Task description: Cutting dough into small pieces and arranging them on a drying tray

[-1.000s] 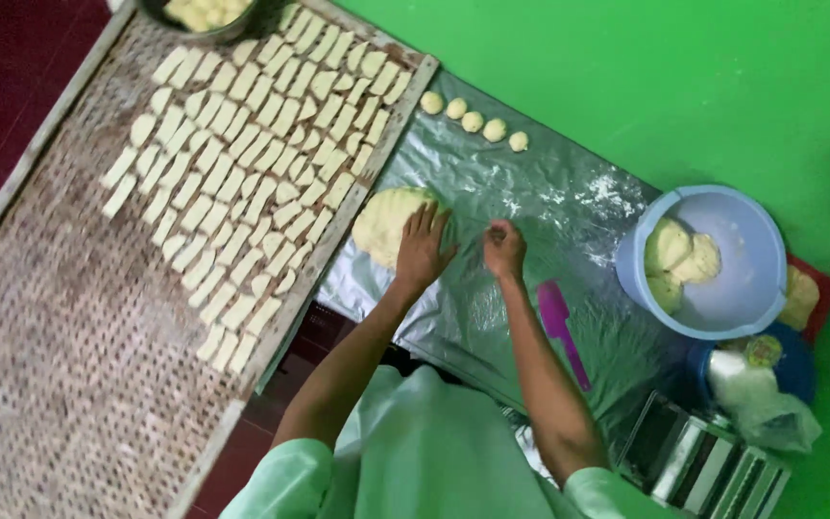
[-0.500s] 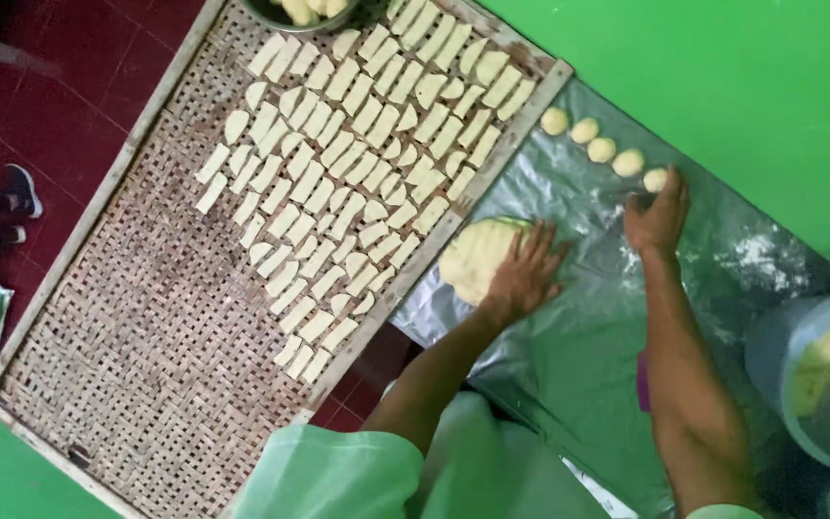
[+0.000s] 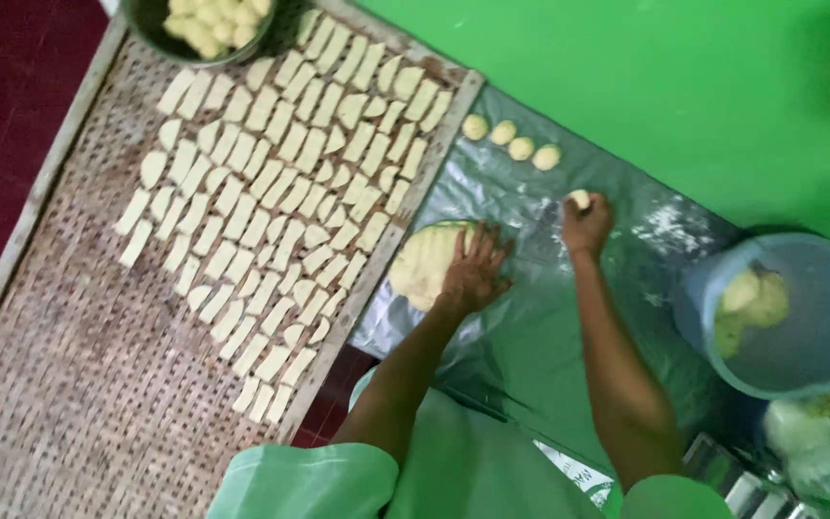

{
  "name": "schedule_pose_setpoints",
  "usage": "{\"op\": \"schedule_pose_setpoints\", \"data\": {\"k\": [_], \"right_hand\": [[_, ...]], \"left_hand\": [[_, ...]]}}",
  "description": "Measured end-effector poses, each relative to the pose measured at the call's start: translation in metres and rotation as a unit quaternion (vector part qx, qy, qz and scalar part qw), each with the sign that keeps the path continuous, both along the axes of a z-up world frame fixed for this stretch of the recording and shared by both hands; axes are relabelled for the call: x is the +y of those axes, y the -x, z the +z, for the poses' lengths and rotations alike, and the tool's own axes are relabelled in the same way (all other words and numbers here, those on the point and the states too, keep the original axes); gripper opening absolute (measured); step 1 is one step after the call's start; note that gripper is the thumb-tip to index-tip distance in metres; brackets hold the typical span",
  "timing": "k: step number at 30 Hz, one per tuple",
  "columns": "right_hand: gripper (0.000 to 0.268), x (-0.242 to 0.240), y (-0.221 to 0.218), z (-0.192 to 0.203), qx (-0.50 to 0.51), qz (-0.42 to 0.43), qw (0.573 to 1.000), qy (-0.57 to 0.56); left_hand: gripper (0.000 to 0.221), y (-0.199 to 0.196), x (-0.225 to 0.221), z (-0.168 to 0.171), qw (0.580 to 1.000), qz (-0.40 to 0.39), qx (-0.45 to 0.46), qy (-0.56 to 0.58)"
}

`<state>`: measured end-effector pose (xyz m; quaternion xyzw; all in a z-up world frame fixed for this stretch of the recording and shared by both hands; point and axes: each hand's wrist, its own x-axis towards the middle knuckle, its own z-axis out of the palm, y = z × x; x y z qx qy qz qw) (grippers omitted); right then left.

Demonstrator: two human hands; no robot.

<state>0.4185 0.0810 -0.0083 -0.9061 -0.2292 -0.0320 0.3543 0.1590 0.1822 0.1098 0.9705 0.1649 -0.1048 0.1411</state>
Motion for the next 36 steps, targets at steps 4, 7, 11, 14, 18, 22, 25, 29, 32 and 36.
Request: {"op": "schedule_pose_setpoints", "data": {"k": [4,7,11,14,18,22,25,29,32,36], "right_hand": [[0.026,-0.014,0.054,0.008,0.178,-0.046,0.979,-0.091],[0.020,-0.012,0.104,0.043,0.311,-0.021,0.922,-0.229],[0.023,-0.030,0.164,0.100,0.438,-0.024,0.851,-0.289],[0.034,-0.036,0.179,0.150,0.393,-0.014,0.880,-0.268],[0.044,-0.044,0.192,0.188,0.363,-0.002,0.890,-0.276],[0.034,-0.050,0.210,0.200,0.351,0.030,0.888,-0.295],[0.024,-0.058,0.226,0.218,0.334,0.051,0.901,-0.274],[0.025,-0.067,0.257,0.229,0.309,0.082,0.909,-0.268],[0.029,-0.081,0.279,0.241,0.302,0.103,0.918,-0.234],[0.039,-0.109,0.304,0.202,0.377,0.152,0.880,-0.244]], "left_hand": [[0.075,-0.006,0.000,0.016,0.999,-0.022,0.046,-0.003],[0.078,-0.008,0.003,0.001,0.999,-0.015,0.022,0.025],[0.072,0.001,0.001,-0.059,0.991,0.016,-0.064,0.115],[0.053,-0.006,0.010,-0.008,0.928,0.140,-0.160,0.305],[0.047,0.011,-0.006,0.012,0.777,0.271,-0.173,0.541],[0.044,0.031,-0.044,0.048,0.641,0.282,-0.173,0.692],[0.052,0.043,-0.058,0.061,0.570,0.325,-0.190,0.730],[0.060,0.067,-0.074,0.080,0.601,0.336,-0.169,0.705],[0.058,0.087,-0.086,0.065,0.590,0.349,-0.171,0.708],[0.049,0.120,-0.100,0.088,0.605,0.358,-0.170,0.691]]}}
